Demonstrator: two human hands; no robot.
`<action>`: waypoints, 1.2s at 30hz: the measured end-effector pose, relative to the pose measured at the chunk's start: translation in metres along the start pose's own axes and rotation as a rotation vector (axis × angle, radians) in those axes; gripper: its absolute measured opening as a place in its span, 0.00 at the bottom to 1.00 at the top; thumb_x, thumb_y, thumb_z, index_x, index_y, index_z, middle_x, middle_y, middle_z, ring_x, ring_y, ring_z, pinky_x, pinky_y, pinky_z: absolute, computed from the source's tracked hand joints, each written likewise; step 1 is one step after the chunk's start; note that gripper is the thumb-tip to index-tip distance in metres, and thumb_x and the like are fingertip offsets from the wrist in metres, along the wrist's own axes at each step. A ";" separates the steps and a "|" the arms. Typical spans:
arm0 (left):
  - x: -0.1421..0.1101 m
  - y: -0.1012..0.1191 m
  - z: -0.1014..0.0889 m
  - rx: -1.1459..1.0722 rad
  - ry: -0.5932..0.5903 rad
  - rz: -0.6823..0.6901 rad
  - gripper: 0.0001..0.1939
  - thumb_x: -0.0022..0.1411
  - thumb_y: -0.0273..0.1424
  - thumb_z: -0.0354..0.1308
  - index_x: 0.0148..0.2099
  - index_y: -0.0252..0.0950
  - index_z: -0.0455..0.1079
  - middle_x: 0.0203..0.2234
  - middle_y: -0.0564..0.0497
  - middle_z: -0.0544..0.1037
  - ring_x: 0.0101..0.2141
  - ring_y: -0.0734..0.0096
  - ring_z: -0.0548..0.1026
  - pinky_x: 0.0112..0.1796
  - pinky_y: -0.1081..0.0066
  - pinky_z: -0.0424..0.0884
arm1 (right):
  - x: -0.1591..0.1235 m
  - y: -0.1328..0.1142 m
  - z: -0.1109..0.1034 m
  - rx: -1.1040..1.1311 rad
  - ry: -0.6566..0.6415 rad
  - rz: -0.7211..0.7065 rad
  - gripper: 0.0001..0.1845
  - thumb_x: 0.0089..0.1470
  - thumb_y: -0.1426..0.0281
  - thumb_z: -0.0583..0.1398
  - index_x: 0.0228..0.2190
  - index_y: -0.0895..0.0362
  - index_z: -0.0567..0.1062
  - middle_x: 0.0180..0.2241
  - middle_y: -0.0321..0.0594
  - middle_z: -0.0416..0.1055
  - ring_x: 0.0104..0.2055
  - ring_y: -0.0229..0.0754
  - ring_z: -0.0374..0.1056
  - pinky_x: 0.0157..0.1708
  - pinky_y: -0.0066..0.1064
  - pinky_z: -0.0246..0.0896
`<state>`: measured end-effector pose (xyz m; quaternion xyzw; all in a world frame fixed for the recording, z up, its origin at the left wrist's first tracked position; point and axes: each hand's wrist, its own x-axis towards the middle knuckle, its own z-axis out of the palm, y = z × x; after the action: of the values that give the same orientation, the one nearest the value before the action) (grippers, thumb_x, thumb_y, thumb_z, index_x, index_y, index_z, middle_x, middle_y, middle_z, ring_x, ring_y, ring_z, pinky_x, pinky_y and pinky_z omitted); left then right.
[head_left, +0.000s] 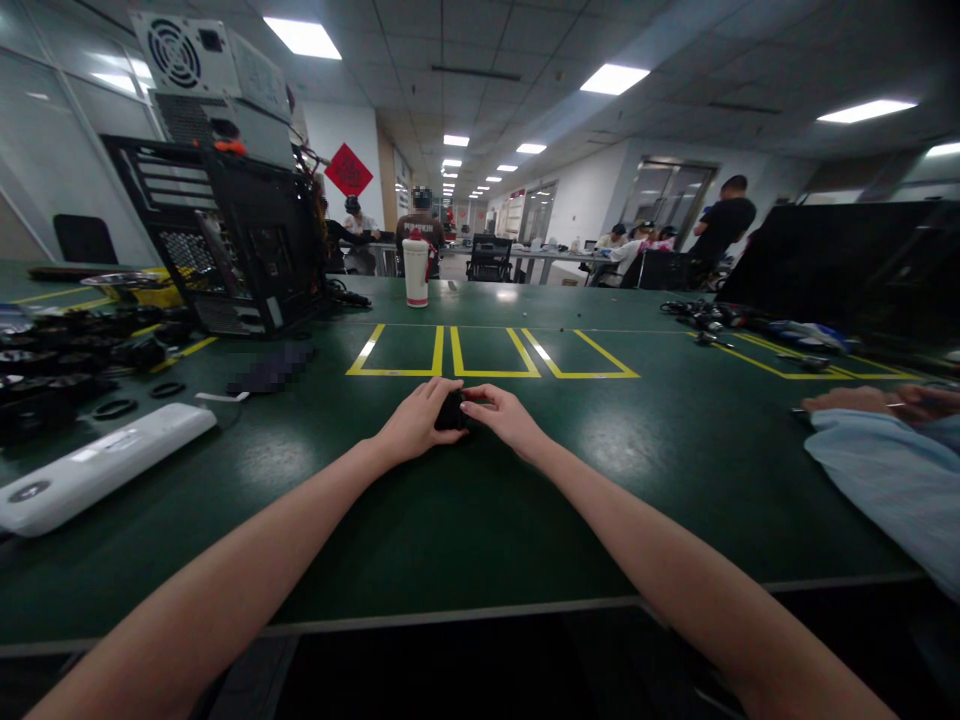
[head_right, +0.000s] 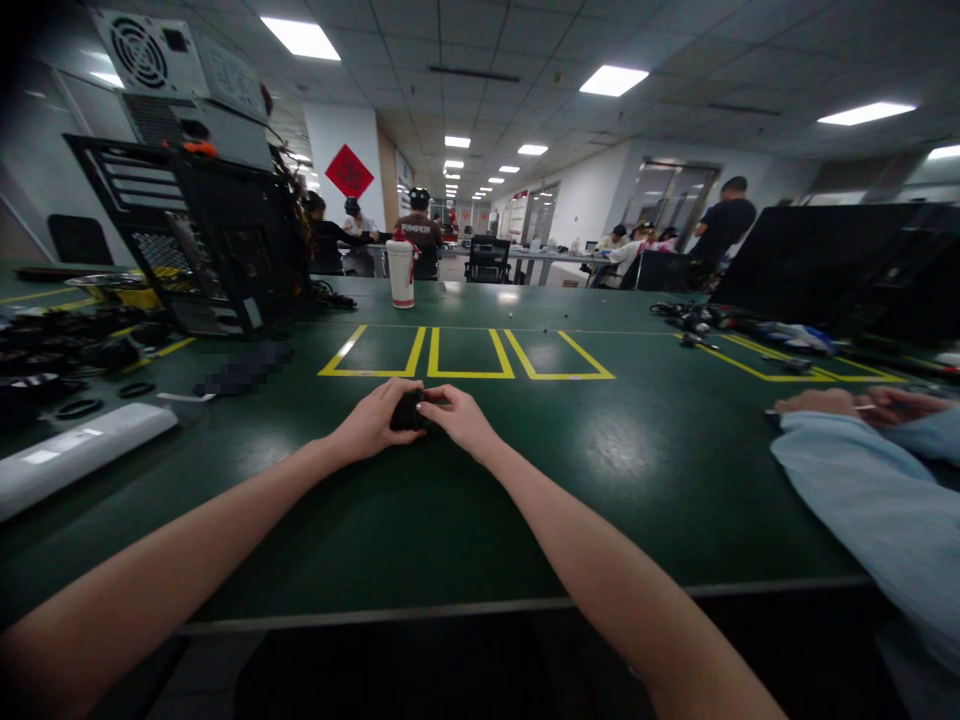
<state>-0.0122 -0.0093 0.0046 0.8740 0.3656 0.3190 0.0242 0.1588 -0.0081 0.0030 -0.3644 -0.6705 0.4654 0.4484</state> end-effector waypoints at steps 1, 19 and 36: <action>0.000 0.000 0.000 -0.004 -0.001 -0.005 0.31 0.47 0.36 0.60 0.52 0.39 0.52 0.43 0.47 0.65 0.44 0.60 0.65 0.44 0.59 0.64 | 0.000 0.001 -0.001 0.003 -0.014 0.001 0.13 0.44 0.69 0.59 0.35 0.58 0.68 0.37 0.39 0.67 0.40 0.38 0.65 0.45 0.37 0.59; 0.001 -0.001 0.001 0.001 0.003 -0.015 0.30 0.47 0.36 0.59 0.51 0.39 0.53 0.43 0.47 0.65 0.44 0.60 0.65 0.44 0.60 0.63 | -0.001 -0.001 0.001 0.027 -0.030 -0.021 0.15 0.42 0.70 0.60 0.36 0.57 0.67 0.38 0.38 0.66 0.41 0.39 0.65 0.46 0.37 0.58; 0.001 -0.001 0.001 0.001 0.002 -0.020 0.30 0.47 0.37 0.59 0.52 0.39 0.53 0.44 0.46 0.64 0.45 0.59 0.65 0.44 0.59 0.63 | -0.002 -0.003 0.002 0.016 -0.012 -0.068 0.11 0.42 0.69 0.60 0.32 0.57 0.67 0.35 0.37 0.66 0.39 0.37 0.64 0.43 0.35 0.60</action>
<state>-0.0120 -0.0081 0.0040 0.8701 0.3744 0.3195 0.0264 0.1572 -0.0113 0.0050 -0.3352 -0.6813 0.4573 0.4629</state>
